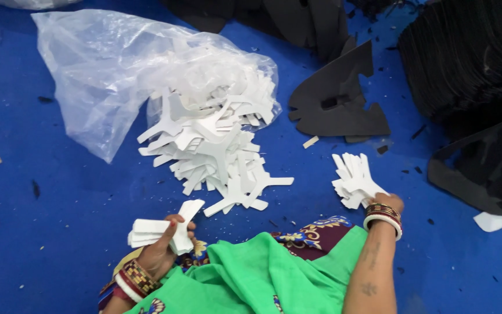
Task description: The person sorts and stacks white Y-shaped shoe components on the floor.
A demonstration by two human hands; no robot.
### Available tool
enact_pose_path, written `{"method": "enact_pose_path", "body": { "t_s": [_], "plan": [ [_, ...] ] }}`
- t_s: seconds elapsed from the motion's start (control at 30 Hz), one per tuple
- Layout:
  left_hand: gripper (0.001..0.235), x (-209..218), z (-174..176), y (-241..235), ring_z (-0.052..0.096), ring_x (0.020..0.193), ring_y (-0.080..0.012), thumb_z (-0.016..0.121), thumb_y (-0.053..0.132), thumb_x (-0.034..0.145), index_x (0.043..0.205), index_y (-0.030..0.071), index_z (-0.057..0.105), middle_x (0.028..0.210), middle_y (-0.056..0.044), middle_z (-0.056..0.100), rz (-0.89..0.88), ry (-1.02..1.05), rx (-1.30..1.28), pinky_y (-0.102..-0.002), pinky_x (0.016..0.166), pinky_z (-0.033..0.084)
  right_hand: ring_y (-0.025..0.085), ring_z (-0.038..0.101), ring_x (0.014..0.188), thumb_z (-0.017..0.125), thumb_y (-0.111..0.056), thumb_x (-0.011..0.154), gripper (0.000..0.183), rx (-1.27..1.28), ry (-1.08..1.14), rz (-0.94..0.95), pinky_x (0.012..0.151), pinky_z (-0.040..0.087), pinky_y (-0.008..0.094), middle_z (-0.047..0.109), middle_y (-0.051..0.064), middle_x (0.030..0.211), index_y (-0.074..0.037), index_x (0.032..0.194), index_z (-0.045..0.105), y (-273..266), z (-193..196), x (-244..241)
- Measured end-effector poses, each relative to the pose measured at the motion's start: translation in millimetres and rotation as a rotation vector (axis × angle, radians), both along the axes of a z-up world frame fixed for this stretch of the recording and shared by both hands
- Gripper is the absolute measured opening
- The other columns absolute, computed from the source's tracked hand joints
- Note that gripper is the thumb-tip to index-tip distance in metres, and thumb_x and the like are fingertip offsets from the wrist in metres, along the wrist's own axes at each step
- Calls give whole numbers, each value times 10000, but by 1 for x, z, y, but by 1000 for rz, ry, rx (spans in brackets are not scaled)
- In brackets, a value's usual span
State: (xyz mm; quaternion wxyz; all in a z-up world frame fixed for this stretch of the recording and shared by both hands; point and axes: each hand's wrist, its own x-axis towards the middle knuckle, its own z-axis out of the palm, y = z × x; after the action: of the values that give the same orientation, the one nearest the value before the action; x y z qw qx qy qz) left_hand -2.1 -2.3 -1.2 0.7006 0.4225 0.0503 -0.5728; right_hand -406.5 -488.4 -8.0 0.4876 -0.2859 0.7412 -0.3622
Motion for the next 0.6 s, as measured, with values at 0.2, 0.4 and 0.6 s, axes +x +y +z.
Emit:
{"method": "enact_pose_path", "body": {
  "t_s": [0.2,0.4,0.6],
  "plan": [
    [305,0,-3,2,674,875,-233,673,352,922,1083,108,588,1011,-123,683,23,28,-98,-416,822,590,509,515,1208,774,-71,732,578,-586,1090,276,975,425,585,513,339,1336,6,1282,614,91,85,111],
    [349,0,10,1,676,874,-194,691,384,910,1109,112,602,995,-102,685,-6,-2,-58,-376,810,596,230,734,1006,699,-220,926,198,-487,549,1086,909,592,376,744,90,1099,-125,1089,760,171,80,213],
    [389,0,12,2,679,876,-178,696,408,900,1141,117,604,990,-83,683,-20,6,-38,-364,790,603,383,598,1082,798,-96,743,507,-667,842,1371,933,525,463,626,173,1177,-94,1232,667,202,61,253]
  ]
}}
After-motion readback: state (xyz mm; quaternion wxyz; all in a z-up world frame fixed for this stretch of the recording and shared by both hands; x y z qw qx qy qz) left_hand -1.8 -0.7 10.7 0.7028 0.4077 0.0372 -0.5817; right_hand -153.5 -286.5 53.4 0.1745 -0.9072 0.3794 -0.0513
